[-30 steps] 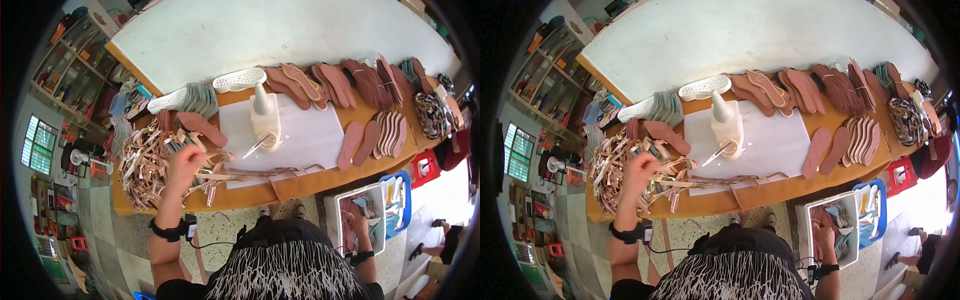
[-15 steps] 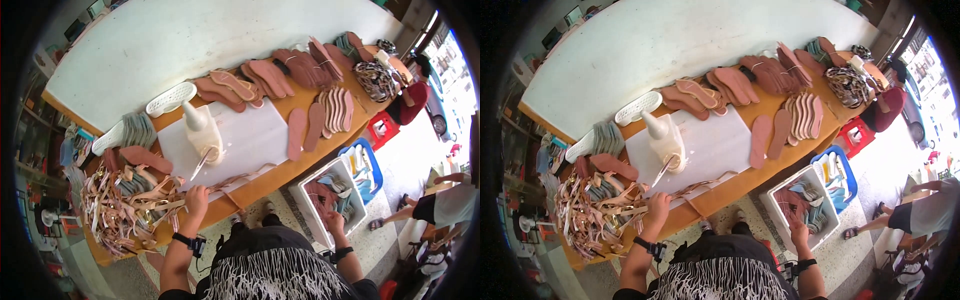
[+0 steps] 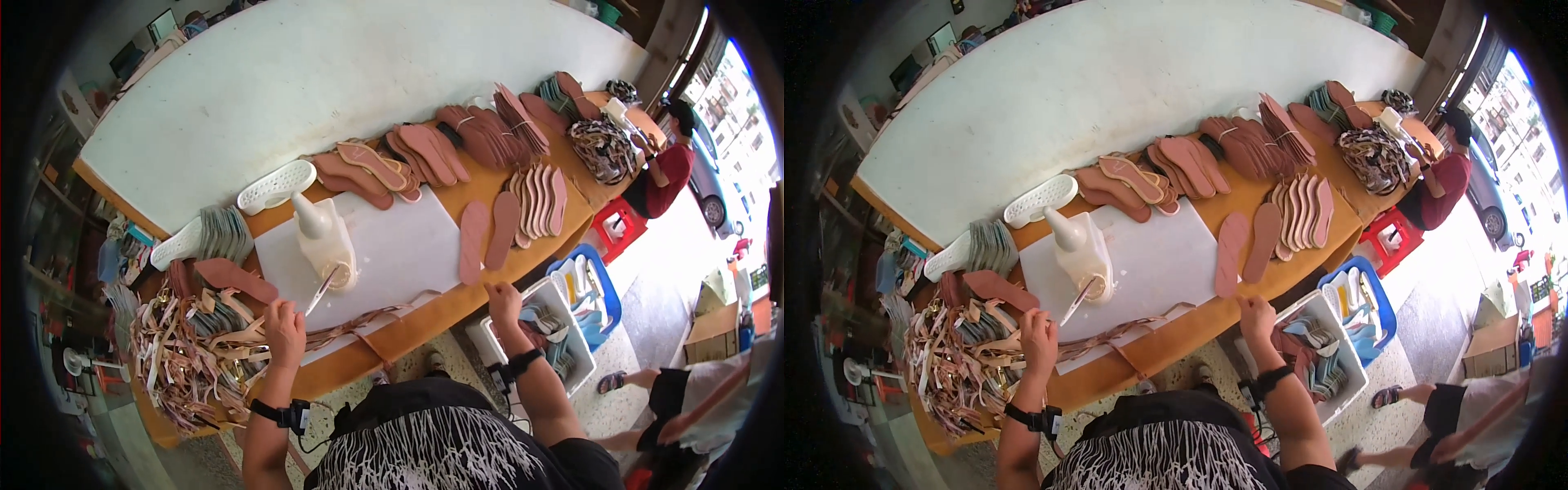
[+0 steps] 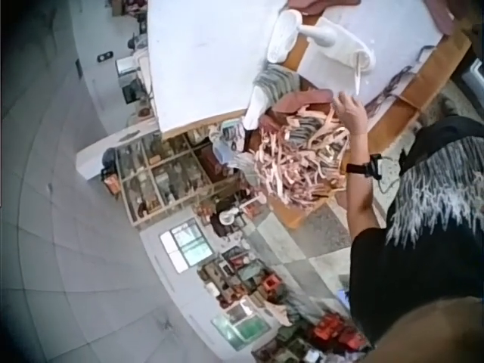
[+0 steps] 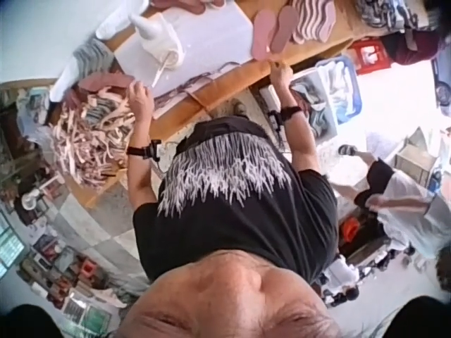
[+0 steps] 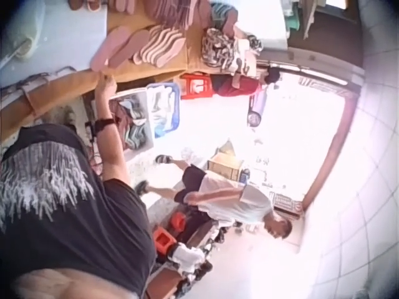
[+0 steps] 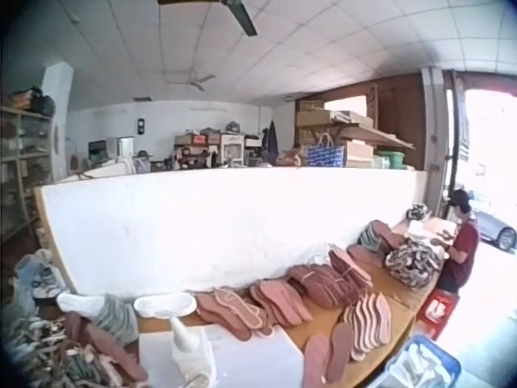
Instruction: Assembling and gluing shoe sole components.
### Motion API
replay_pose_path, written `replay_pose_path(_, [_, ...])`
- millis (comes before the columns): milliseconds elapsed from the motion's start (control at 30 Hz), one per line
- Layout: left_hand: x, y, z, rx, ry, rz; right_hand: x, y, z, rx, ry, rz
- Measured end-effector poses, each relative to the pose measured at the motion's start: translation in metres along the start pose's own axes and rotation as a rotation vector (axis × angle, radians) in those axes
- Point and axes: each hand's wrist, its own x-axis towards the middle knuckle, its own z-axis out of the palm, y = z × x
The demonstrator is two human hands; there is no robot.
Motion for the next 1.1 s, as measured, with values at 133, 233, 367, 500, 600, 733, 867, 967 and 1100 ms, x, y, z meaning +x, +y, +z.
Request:
replay_pose_path(133, [0.003, -0.009, 0.016, 0.088, -0.045, -0.026, 0.029, -0.036, 0.022, -0.186, -0.017, -0.157])
replay_pose_path(233, [-0.002, -0.01, 0.024, 0.09, -0.13, -0.096, 0.036, -0.055, 0.037, -0.154, 0.066, -0.118])
replay_pose_path(367, [0.006, -0.001, 0.032, 0.135, -0.287, -0.206, 0.06, -0.046, 0.058, -0.199, 0.094, -0.007])
replay_pose_path(500, [0.008, -0.007, 0.051, 0.157, -0.378, -0.25, 0.073, -0.035, 0.061, -0.236, -0.058, 0.016])
replay_pose_path(600, [0.011, -0.002, 0.056, 0.144, -0.3, -0.211, 0.086, -0.034, 0.061, -0.266, -0.122, 0.019])
replay_pose_path(733, [0.02, 0.015, 0.047, 0.276, -0.399, -0.228, 0.11, -0.029, 0.055, -0.278, -0.284, 0.051])
replay_pose_path(867, [0.027, 0.029, 0.047, 0.267, -0.418, -0.306, 0.135, 0.008, 0.064, -0.238, -0.262, 0.034])
replay_pose_path(967, [0.031, 0.03, 0.062, 0.198, -0.392, -0.283, 0.159, 0.055, 0.072, -0.822, -0.326, -0.561])
replay_pose_path(1100, [0.029, 0.033, 0.055, 0.203, -0.432, -0.342, 0.134, 0.037, 0.063, 0.588, -0.187, 0.239])
